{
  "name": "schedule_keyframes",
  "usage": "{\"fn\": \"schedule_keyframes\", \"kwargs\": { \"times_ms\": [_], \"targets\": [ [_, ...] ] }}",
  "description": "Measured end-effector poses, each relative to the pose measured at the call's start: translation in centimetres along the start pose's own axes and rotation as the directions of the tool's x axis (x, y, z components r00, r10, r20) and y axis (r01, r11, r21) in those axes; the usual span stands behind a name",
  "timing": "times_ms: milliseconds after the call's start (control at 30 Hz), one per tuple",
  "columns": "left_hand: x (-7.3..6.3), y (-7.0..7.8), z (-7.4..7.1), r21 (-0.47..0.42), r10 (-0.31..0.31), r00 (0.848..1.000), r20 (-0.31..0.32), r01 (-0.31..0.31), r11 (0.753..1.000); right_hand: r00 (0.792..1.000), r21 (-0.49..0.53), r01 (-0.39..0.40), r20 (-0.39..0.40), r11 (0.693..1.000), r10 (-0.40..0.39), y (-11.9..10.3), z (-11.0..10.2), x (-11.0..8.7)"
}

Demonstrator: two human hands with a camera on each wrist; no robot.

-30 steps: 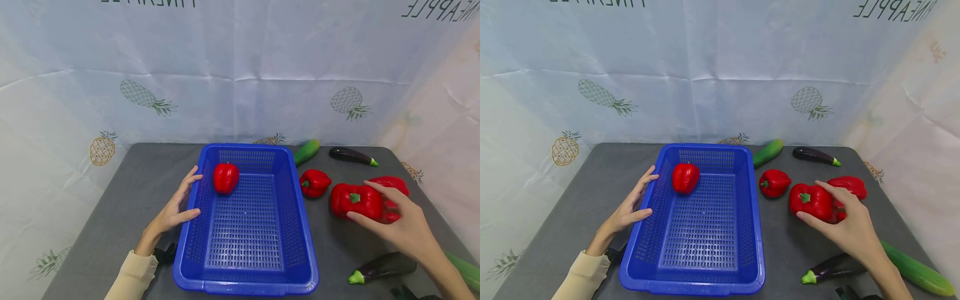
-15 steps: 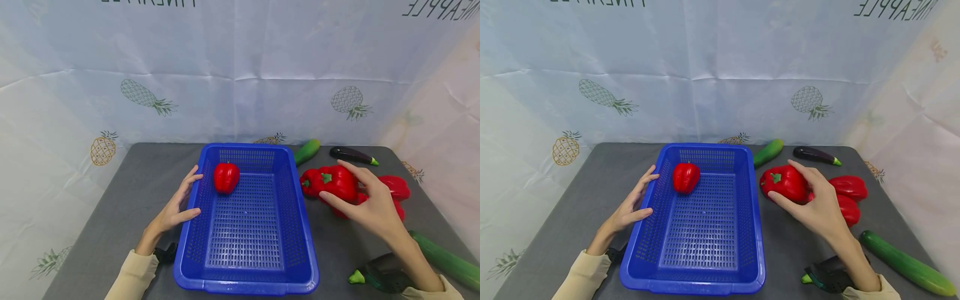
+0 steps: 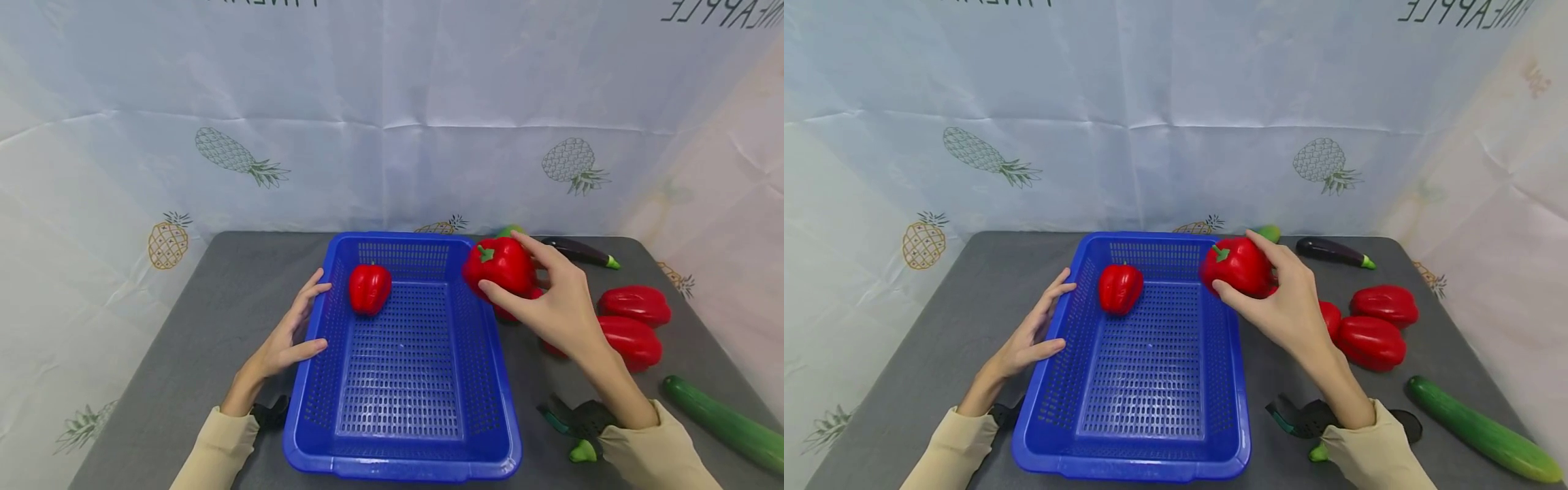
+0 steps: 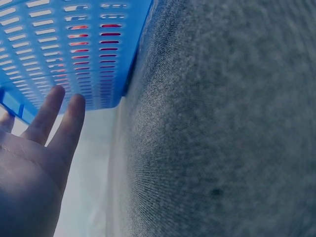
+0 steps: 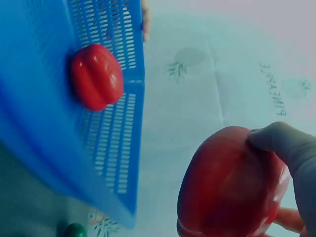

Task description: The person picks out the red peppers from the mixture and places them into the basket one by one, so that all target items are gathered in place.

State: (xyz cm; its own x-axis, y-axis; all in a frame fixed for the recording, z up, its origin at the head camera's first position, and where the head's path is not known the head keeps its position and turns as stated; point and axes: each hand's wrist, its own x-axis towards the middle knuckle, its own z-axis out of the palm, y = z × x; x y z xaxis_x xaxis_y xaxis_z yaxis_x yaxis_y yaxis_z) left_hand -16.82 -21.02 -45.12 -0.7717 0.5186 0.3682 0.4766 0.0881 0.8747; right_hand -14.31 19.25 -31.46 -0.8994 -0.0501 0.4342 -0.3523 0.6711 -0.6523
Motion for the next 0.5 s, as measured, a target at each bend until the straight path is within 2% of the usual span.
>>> {"fn": "schedule_keyframes", "kwargs": {
  "times_ms": [333,500],
  "targets": [
    [0.0,0.1,0.0,-0.003,0.003,1.000,0.000,-0.003,1.000,1.000,0.045,0.008,-0.030,0.999,-0.006,-2.6,2.0,2.0],
    [0.0,0.1,0.0,-0.006,0.000,1.000,-0.001,0.000,1.000,0.999,0.076,-0.015,-0.037,0.997,0.018,-3.7,3.2,3.1]
  ]
}}
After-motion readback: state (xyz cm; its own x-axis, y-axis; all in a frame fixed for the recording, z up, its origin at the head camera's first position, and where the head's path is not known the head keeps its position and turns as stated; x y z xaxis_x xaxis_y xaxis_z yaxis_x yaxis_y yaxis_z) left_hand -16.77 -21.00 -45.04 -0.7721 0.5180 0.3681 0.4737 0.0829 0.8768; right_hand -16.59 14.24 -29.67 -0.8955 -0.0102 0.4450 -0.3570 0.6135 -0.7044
